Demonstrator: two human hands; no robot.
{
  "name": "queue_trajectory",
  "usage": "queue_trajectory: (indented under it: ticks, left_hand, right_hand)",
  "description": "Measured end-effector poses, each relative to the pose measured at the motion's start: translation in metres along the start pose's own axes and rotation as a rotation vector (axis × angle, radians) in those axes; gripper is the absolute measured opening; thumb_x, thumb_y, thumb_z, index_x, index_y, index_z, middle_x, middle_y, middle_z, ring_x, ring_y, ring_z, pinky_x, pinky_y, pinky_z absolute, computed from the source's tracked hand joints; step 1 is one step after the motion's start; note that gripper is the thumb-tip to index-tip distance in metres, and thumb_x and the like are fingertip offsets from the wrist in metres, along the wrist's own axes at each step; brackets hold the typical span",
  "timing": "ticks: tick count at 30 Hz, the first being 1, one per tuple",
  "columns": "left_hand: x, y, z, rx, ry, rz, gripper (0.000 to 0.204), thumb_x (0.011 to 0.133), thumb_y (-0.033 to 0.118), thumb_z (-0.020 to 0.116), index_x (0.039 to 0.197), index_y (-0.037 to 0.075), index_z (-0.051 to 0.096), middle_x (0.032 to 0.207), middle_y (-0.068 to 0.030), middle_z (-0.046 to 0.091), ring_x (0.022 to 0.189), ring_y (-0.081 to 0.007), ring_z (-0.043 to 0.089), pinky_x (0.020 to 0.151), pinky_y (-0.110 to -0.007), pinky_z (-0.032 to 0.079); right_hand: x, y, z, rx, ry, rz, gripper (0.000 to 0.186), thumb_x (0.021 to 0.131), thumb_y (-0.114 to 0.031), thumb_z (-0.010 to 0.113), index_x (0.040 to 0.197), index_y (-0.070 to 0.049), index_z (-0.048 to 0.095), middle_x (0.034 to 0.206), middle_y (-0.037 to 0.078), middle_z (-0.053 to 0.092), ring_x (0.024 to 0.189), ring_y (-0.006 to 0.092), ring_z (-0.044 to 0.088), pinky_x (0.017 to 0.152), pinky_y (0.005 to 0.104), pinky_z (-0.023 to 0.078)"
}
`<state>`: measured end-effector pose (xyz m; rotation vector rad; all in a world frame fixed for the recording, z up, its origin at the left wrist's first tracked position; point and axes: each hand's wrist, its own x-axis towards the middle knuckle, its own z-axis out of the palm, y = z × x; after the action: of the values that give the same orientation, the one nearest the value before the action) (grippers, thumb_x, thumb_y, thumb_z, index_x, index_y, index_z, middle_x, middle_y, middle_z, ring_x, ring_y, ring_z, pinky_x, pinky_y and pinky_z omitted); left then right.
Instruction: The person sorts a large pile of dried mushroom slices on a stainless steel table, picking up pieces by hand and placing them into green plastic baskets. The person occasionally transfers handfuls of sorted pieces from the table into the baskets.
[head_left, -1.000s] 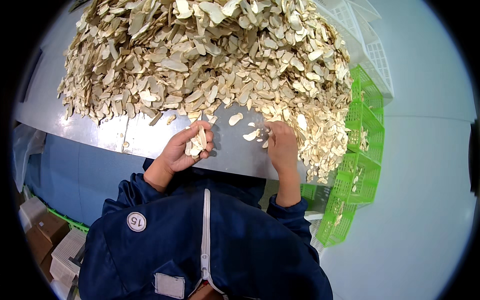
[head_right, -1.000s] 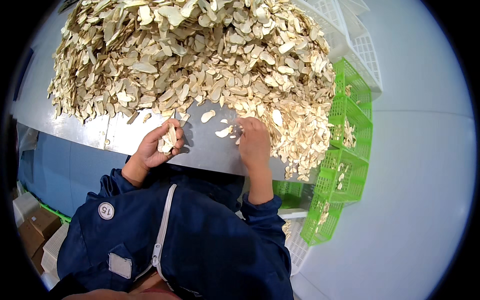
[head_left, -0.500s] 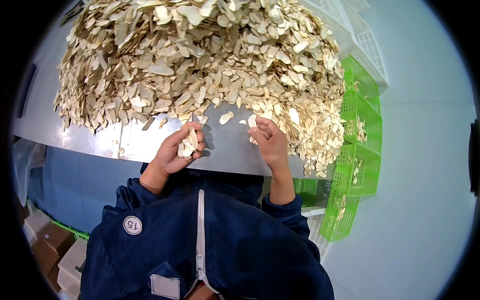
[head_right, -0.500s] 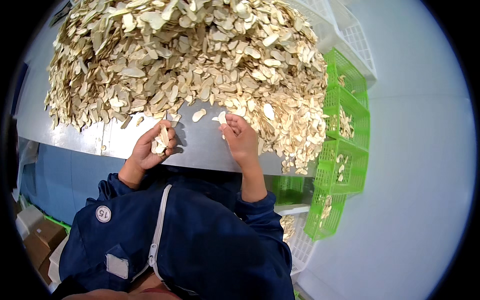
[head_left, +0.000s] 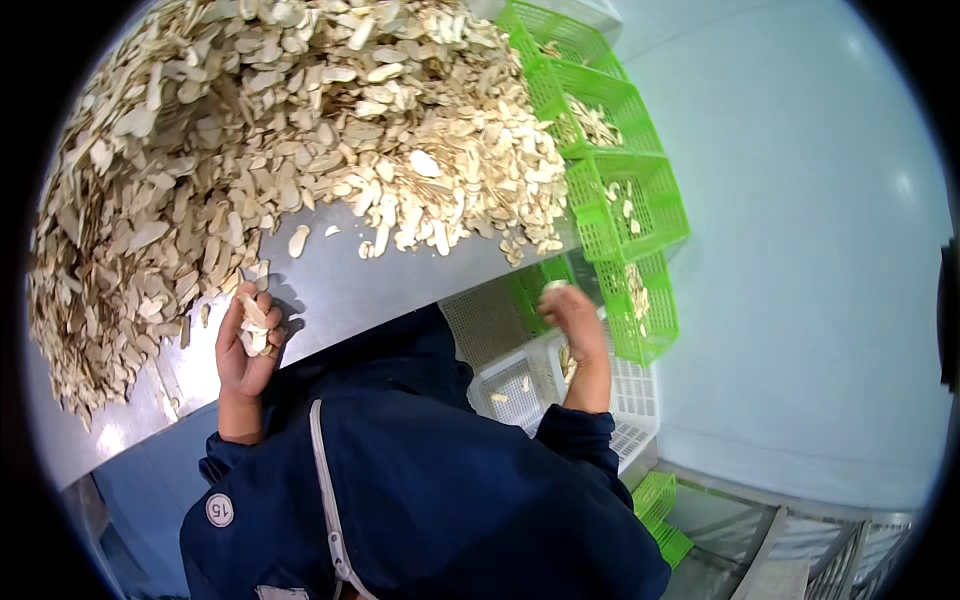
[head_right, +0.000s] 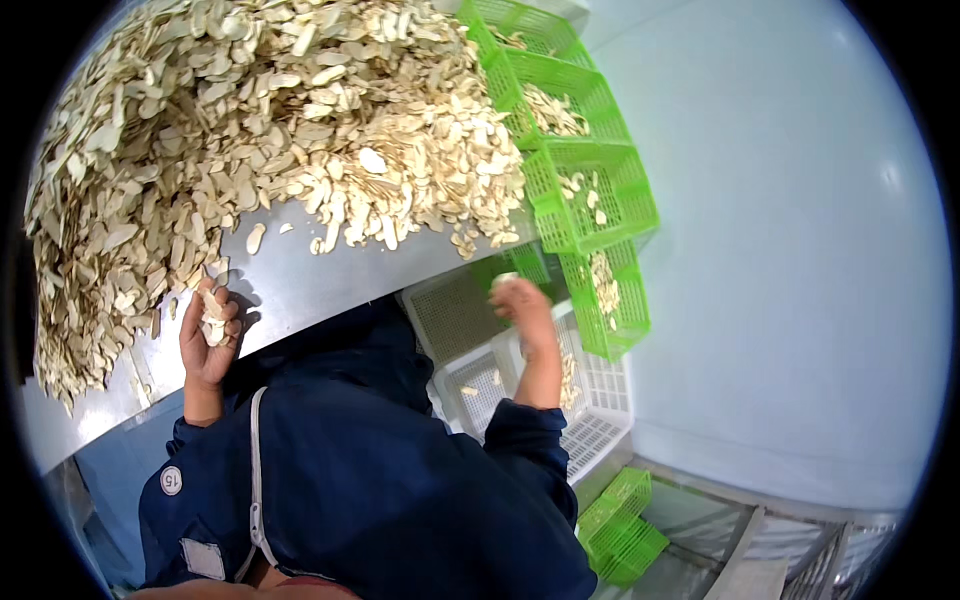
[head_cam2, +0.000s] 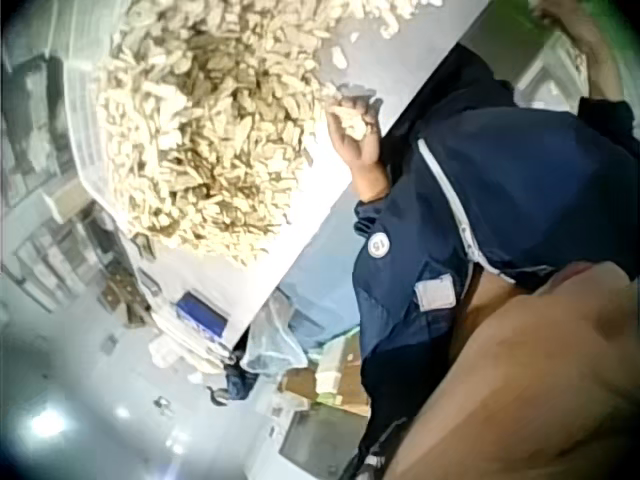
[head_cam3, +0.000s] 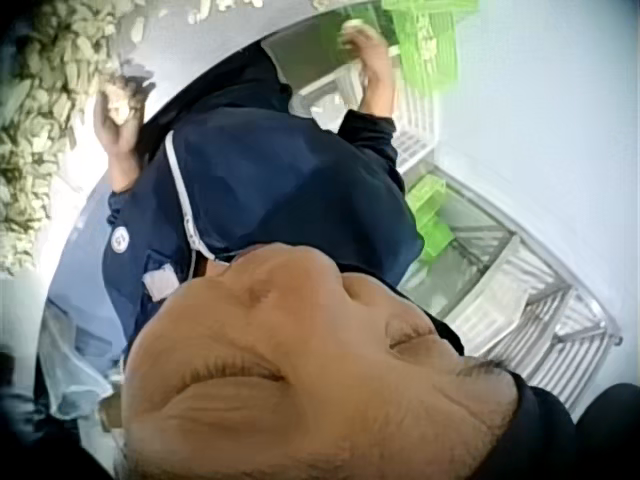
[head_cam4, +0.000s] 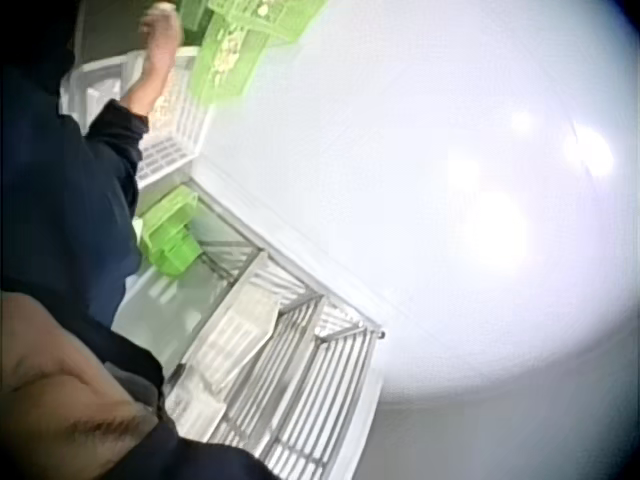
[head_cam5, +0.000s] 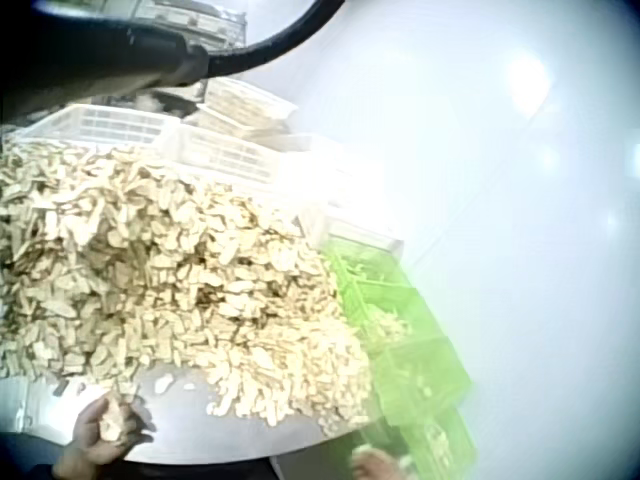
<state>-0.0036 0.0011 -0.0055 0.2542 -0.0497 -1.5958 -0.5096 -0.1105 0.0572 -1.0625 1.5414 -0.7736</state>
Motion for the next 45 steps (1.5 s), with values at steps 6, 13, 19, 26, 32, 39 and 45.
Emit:
queue_trajectory:
  ticks: [6,13,19,26,32,39,45]
  left_hand:
    - [0.002,-0.001,-0.001,-0.013,-0.014,-0.044,0.033,0.110,0.028,0.040,0.132,0.006,0.052,0.111,-0.0121,0.057,0.090,-0.0234,0.055,0.073,-0.035,0.054]
    - [-0.002,0.002,-0.008,-0.052,0.020,-0.037,0.030,0.108,0.029,0.045,0.128,0.010,0.055,0.107,-0.0099,0.059,0.089,-0.0219,0.055,0.070,-0.032,0.050]
    - [-0.002,0.004,-0.011,-0.015,-0.030,-0.042,0.033,0.105,0.032,0.051,0.127,0.007,0.057,0.107,-0.0113,0.063,0.094,-0.0260,0.063,0.073,-0.035,0.056]
    - [-0.011,0.005,-0.004,-0.003,-0.012,0.011,0.031,0.107,0.030,0.048,0.126,0.006,0.054,0.107,-0.0138,0.064,0.093,-0.0280,0.065,0.070,-0.036,0.058]
    - [-0.004,0.004,-0.001,0.034,0.013,-0.042,0.031,0.107,0.029,0.046,0.125,0.005,0.053,0.107,-0.0152,0.063,0.094,-0.0299,0.067,0.071,-0.037,0.062]
    - [-0.005,0.005,0.003,0.031,0.031,-0.027,0.041,0.108,0.036,0.043,0.133,0.004,0.050,0.119,-0.0200,0.062,0.106,-0.0359,0.067,0.082,-0.043,0.065]
    - [-0.003,0.008,0.009,-0.003,0.008,-0.024,0.047,0.108,0.040,0.043,0.137,0.004,0.048,0.123,-0.0206,0.062,0.109,-0.0364,0.067,0.078,-0.042,0.065]
  right_hand:
    - [-0.008,0.020,-0.054,0.680,0.762,-0.107,0.036,0.102,-0.019,0.059,0.131,0.001,0.059,0.106,0.008,0.069,0.089,0.0133,0.065,0.072,0.0233,0.053]
    - [0.004,-0.059,0.136,0.012,-0.100,-0.185,0.031,0.101,-0.023,0.064,0.123,-0.002,0.067,0.102,0.003,0.070,0.087,0.0102,0.065,0.070,0.0230,0.051]
    - [0.024,-0.091,0.281,-0.682,-0.407,-0.976,0.018,0.089,-0.015,0.070,0.106,-0.011,0.074,0.099,0.007,0.070,0.093,0.0278,0.065,0.079,0.0367,0.054]
    - [0.037,-0.097,0.338,-0.810,-0.413,-1.175,0.024,0.080,-0.013,0.075,0.103,-0.011,0.069,0.094,0.008,0.065,0.094,0.0296,0.062,0.083,0.0406,0.052]
    - [0.039,-0.087,0.319,-0.766,-0.443,-0.814,0.018,0.086,-0.013,0.074,0.102,-0.007,0.068,0.094,0.009,0.066,0.085,0.0244,0.065,0.078,0.0354,0.053]
    - [0.021,-0.104,0.331,-0.448,-0.648,-0.570,0.021,0.089,-0.018,0.074,0.105,-0.005,0.070,0.090,0.010,0.067,0.075,0.0218,0.065,0.069,0.0318,0.052]
    - [0.033,-0.130,0.362,-0.592,-0.427,-0.928,0.028,0.090,-0.019,0.071,0.115,-0.005,0.068,0.102,0.011,0.067,0.090,0.0277,0.065,0.082,0.0366,0.053]
